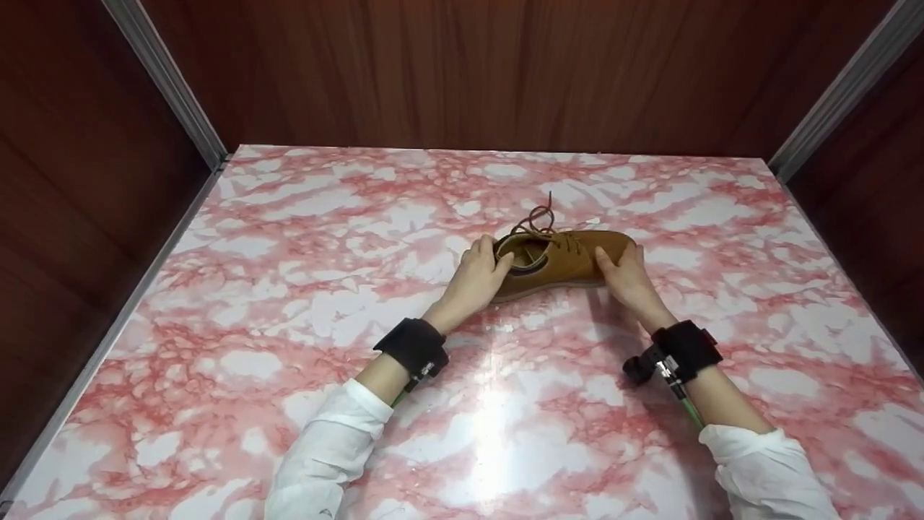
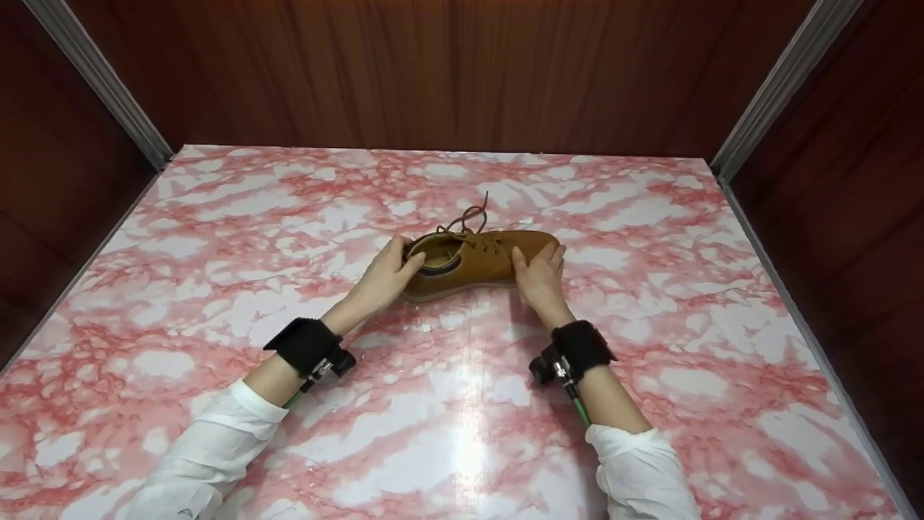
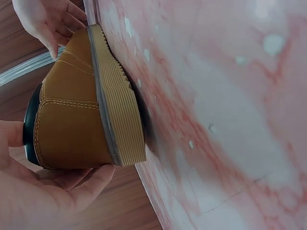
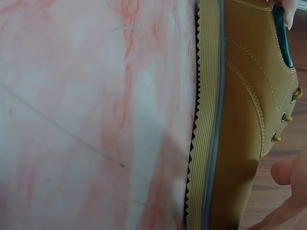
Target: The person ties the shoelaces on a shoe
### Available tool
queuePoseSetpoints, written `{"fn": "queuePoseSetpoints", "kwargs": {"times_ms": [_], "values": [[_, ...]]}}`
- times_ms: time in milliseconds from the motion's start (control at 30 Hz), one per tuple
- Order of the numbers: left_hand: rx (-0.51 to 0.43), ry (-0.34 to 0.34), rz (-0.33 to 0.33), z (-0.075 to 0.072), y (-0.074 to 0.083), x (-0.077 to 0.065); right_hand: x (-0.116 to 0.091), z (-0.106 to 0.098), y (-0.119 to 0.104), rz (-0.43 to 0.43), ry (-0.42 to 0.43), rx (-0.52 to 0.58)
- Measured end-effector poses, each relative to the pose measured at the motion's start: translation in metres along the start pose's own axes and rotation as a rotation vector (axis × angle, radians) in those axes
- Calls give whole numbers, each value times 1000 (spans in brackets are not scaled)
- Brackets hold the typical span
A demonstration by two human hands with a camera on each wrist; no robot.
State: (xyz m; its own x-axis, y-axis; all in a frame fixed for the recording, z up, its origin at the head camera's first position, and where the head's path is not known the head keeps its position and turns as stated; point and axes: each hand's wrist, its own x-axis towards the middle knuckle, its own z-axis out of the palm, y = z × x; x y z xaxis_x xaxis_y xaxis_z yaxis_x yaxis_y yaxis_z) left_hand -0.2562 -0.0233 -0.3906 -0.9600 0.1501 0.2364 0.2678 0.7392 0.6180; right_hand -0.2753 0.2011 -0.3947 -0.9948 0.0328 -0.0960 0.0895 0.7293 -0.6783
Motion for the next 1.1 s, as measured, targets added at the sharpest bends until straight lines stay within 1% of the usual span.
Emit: {"fn": "queuePoseSetpoints", "kwargs": {"times_ms": [100,167,233,333,400,467,633,733,800,867,900,1000,1100], "values": [[7,15,0,0,0,-2,2,1,1,-17,9,1],[-1,14,-2,0,1,-3,2,0,1,-22,29,21],[-34,-1,-7,0,1,-2,0,1,-1,-22,53,47],[-116,-29,-29,-2,-2,2,-7,4,-6,7,60,50],[-175,-40,-42,-4,-4,6,-12,7,-11,22,45,33],[-202,-39,-60,-5,-5,11,-17,10,-17,33,26,7],[-209,-52,-72,-5,-5,20,-26,15,-28,43,-4,-9],[-215,-69,-73,-3,-4,21,-30,18,-33,53,-25,-17],[-220,-79,-73,-2,-3,20,-31,20,-33,55,-23,-19],[-211,-85,-69,-1,-3,19,-27,24,-30,55,-22,-15],[-213,-86,-65,0,-3,19,-22,27,-25,57,-18,-9],[-204,-88,-58,0,-2,17,1,43,0,60,22,-45],[-204,-87,-49,1,0,13,27,60,28,55,80,-82]]}}
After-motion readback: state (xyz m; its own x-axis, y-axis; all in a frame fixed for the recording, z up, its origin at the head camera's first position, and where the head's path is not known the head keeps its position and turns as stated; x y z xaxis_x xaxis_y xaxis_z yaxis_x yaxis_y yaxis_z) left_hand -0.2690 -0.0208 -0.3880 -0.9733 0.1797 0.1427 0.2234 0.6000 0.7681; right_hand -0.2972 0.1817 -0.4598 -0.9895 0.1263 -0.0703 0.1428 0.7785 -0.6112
